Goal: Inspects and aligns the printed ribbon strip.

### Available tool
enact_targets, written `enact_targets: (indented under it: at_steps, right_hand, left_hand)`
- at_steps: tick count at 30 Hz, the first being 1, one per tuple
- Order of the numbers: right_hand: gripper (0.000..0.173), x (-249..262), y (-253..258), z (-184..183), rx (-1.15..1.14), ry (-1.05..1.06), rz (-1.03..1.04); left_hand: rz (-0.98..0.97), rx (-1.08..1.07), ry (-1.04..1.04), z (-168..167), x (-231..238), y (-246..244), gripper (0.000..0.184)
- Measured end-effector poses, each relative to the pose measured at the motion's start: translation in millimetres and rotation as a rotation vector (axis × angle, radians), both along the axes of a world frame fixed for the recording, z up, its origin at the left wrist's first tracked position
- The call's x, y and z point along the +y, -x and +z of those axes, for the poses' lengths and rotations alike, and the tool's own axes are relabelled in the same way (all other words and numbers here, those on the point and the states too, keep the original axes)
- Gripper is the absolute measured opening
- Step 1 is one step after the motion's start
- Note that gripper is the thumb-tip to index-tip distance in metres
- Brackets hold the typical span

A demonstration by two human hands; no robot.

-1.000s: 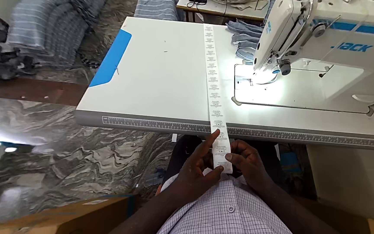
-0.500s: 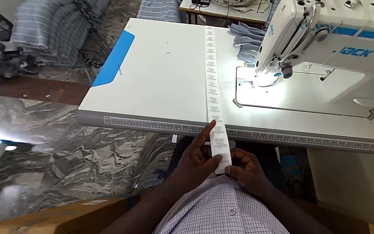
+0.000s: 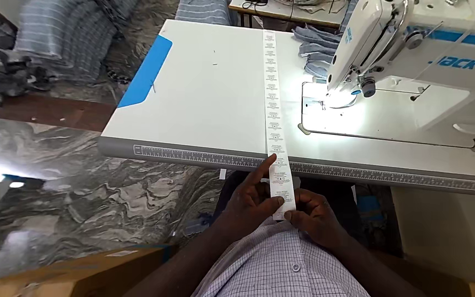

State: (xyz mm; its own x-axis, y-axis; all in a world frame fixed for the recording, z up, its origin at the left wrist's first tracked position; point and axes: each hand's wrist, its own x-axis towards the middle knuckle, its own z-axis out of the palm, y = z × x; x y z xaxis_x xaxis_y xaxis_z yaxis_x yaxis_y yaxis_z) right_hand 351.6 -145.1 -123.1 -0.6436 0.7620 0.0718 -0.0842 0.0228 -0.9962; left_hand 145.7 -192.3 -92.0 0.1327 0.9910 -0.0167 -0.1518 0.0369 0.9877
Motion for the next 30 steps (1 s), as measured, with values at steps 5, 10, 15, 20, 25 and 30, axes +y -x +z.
enact_targets:
  at_steps: [5, 10, 15, 20, 25, 30]
  right_hand:
    - [0.014, 3, -2, -1, -0.02, -0.002, -0.037]
    - [0.016, 3, 3, 9, -0.076, 0.063, -0.143]
    - [0.009, 3, 4, 4, -0.048, 0.058, -0.092]
    - [0.009, 0, 1, -1, -0.001, 0.005, 0.028]
    - [0.015, 2, 1, -1, -0.019, -0.021, -0.064]
    - [0.014, 7, 5, 1, -0.055, 0.034, -0.184]
  left_hand:
    - [0.011, 0.037, -0.014, 2, -1, -6, 0.091]
    - [-0.031, 0.102, -0.053, -9, -16, -12, 0.095]
    - [-0.037, 0.086, -0.068, -15, -16, -6, 0.094]
    - [0.05, 0.035, 0.016, 2, -4, -1, 0.081]
    - [0.041, 0.097, -0.009, 2, -4, -5, 0.086]
    - [-0.006, 0.125, -0.019, -9, -19, -10, 0.089]
